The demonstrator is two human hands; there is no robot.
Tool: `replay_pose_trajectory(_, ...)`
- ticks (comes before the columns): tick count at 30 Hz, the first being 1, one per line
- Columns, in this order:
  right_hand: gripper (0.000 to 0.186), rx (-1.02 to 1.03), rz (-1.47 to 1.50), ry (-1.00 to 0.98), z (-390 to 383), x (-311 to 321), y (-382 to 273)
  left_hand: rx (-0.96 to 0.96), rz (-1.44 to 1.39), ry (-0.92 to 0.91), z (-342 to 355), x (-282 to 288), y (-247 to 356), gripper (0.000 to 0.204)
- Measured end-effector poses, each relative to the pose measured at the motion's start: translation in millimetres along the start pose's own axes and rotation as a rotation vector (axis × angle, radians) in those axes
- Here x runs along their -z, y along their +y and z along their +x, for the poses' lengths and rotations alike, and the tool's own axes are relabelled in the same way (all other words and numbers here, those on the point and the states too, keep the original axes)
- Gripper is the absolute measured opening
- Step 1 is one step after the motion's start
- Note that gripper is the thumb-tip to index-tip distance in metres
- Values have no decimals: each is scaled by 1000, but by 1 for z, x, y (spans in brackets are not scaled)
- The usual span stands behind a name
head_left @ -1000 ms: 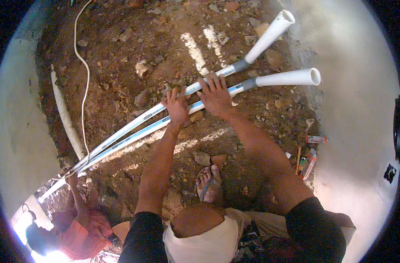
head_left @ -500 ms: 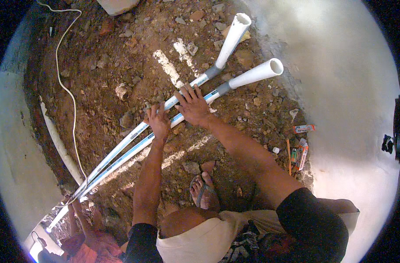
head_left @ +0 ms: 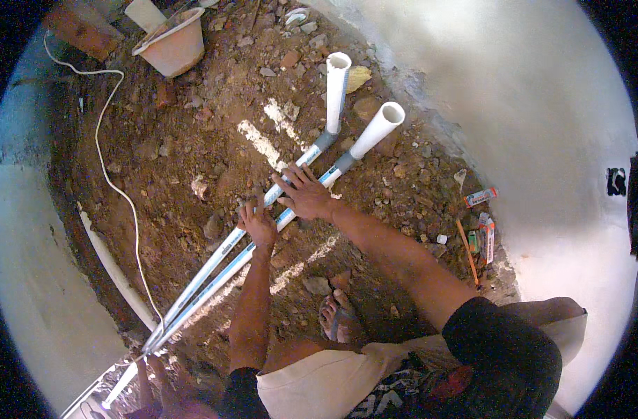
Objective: The person positions and aligns white PVC pipes along a trench in the floor, then applies glue to the pipe ends and joins them to fittings. The person also marks the pipes with a pencil and moves around the construction site to continue the installation.
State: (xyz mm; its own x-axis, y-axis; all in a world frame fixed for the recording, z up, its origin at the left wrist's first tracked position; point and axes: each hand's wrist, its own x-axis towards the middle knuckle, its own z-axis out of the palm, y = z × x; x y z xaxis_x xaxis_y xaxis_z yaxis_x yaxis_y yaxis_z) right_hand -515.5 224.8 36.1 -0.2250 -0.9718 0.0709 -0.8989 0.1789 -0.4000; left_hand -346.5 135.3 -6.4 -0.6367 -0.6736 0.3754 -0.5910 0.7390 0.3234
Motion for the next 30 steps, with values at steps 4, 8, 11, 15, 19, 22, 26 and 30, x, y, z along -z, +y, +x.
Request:
replay_pose_trajectory(4, 66, -111, 126, -33, 0, 16, -15, 59, 21, -20, -5, -3, -12, 52)
replay_pose_trajectory(8, 59, -269, 554, 274, -28, 22, -23, 13, -28, 38, -7, 0, -12, 49)
replay_pose_trajectory(11, 54, -538, 906, 489, -69, 17, -23, 31, -68, -38, 2, 7, 6, 52)
replay_pose_trajectory(15, 54, -1051, 1942, 300, -119, 46, -22, 66, -1, -35, -1, 5, -5, 50)
replay_pose_trajectory(19, 58, -1073, 2161, 335, -147, 36, -3, 24, 29, -5, -1, 2, 0, 54)
replay_pose_trajectory(22, 62, -1028, 2434, 313, -130, 76, -15, -30, -2, 8, 2, 3, -1, 55)
replay_pose_trajectory(26, 69, -1078, 2530, 409, -95, 149, -47, 24, 7, -40, -1, 7, -3, 53)
replay_pose_trajectory(30, 62, -967, 1849, 154, -105, 100, -22, -58, 21, 7, 0, -8, -28, 64)
